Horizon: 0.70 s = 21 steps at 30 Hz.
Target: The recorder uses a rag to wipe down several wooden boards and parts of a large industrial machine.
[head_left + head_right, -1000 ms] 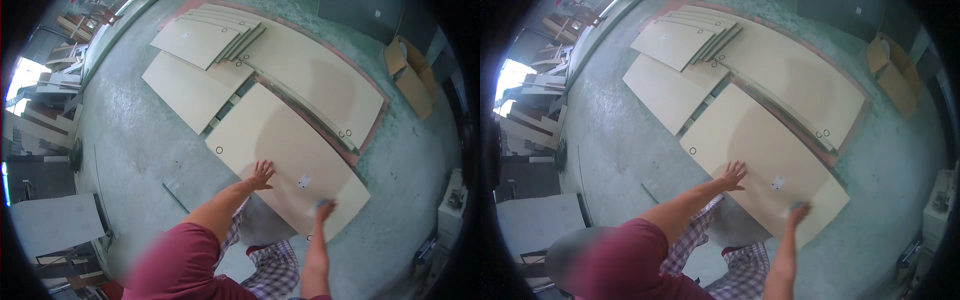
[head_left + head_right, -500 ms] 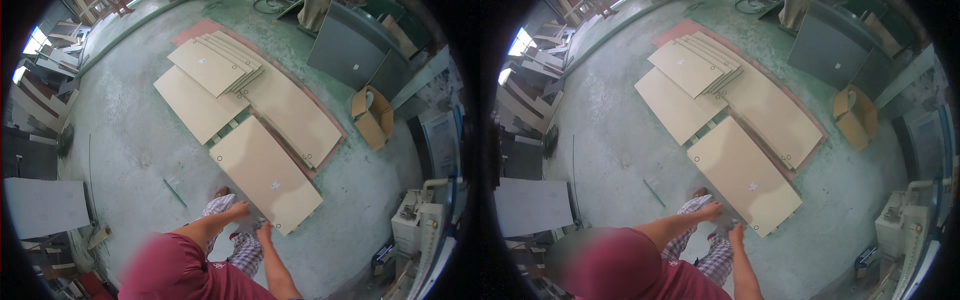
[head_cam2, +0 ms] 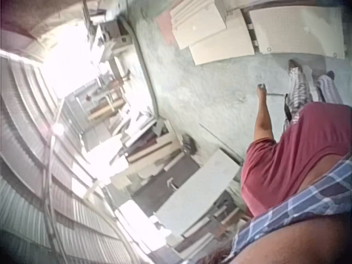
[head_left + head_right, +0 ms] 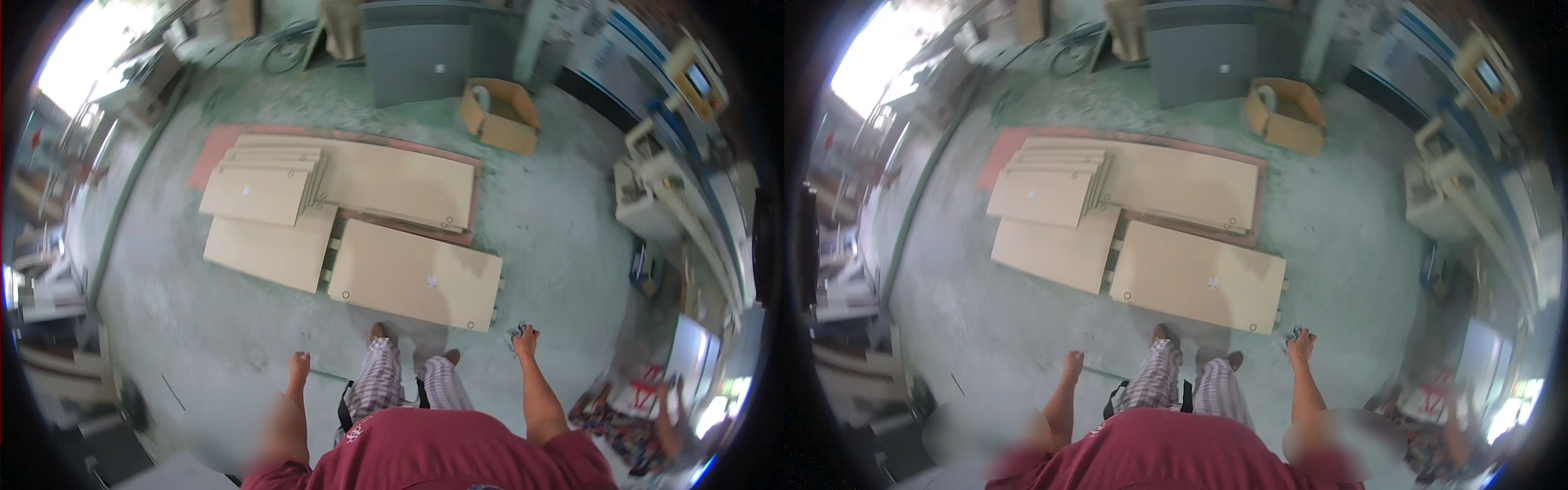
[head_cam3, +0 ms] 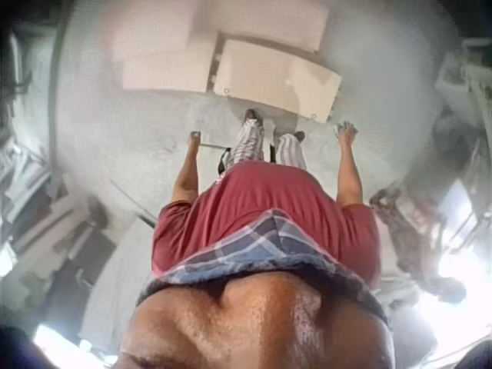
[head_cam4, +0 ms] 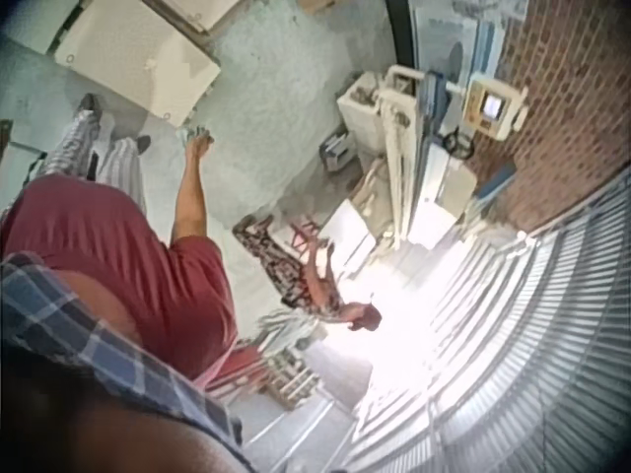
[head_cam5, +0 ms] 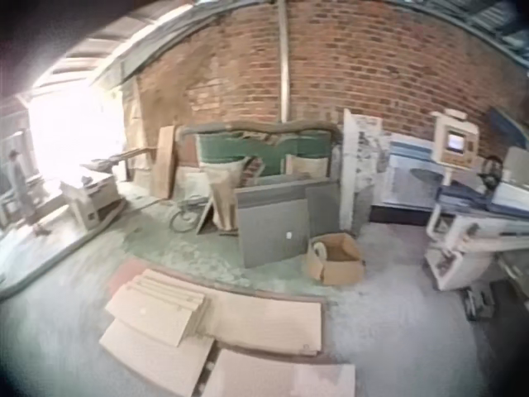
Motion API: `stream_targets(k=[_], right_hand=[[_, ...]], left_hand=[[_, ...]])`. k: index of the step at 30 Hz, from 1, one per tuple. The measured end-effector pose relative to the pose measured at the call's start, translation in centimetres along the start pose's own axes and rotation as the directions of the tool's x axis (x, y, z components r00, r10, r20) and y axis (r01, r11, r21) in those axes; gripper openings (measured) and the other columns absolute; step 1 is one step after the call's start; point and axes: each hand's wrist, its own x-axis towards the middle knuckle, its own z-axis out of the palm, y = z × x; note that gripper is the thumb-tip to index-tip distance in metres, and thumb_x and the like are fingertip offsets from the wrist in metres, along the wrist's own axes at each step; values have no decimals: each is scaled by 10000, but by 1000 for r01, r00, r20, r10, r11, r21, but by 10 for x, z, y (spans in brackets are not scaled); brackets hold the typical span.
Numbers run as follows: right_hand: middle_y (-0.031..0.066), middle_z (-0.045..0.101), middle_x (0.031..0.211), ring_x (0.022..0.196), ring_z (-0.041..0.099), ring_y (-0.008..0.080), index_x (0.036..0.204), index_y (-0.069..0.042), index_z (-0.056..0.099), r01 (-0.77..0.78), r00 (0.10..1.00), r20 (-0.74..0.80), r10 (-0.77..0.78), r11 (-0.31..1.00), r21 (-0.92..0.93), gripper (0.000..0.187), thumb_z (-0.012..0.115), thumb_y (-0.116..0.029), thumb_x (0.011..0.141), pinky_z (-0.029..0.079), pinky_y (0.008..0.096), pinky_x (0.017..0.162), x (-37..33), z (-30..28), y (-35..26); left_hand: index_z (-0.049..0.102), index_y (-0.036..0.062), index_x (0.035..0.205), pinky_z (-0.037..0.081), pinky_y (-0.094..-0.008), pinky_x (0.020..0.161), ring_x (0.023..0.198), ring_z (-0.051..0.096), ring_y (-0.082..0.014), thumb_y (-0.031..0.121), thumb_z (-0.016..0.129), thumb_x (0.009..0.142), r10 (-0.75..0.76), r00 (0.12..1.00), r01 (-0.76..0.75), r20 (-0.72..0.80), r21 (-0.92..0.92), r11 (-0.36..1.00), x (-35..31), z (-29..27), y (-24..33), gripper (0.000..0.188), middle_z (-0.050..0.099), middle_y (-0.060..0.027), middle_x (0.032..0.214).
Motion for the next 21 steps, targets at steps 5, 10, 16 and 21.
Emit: stream_targets(k=[5,10,16,21], right_hand=[[228,404,1217,1015,524,431,1153,-25,420,-220,974,-3,226,950,219,437,584,-51,749,456,486,853,-66,3,3],[250,448,1177,986,529,448,1146,-26,422,-200,978,-14,209,952,231,414,588,-73,770,456,496,837,-98,20,-4],[254,550,1040,978,546,434,1144,-38,443,-1,990,-137,37,968,251,379,551,-122,790,449,496,810,-111,-4,-36],[267,613,983,931,585,427,1177,-47,453,-231,960,-71,269,912,339,388,492,-228,836,456,505,775,-153,-19,-57]], left_hand=[[545,63,1152,471,-367,603,741,638,-202,336,541,868,-173,929,255,327,-230,939,-21,-27,30,394,623,-80,966],[615,14,985,453,-305,519,682,620,-193,312,542,857,-131,926,229,354,-253,940,-62,-37,65,333,583,-75,743],[599,19,1001,491,-329,509,611,621,-223,254,545,848,-82,913,201,400,-266,943,-48,-49,68,286,622,-114,876],[639,8,898,459,-296,461,490,574,-179,216,547,833,14,962,4,272,-65,998,1,-88,50,237,587,-78,564]])
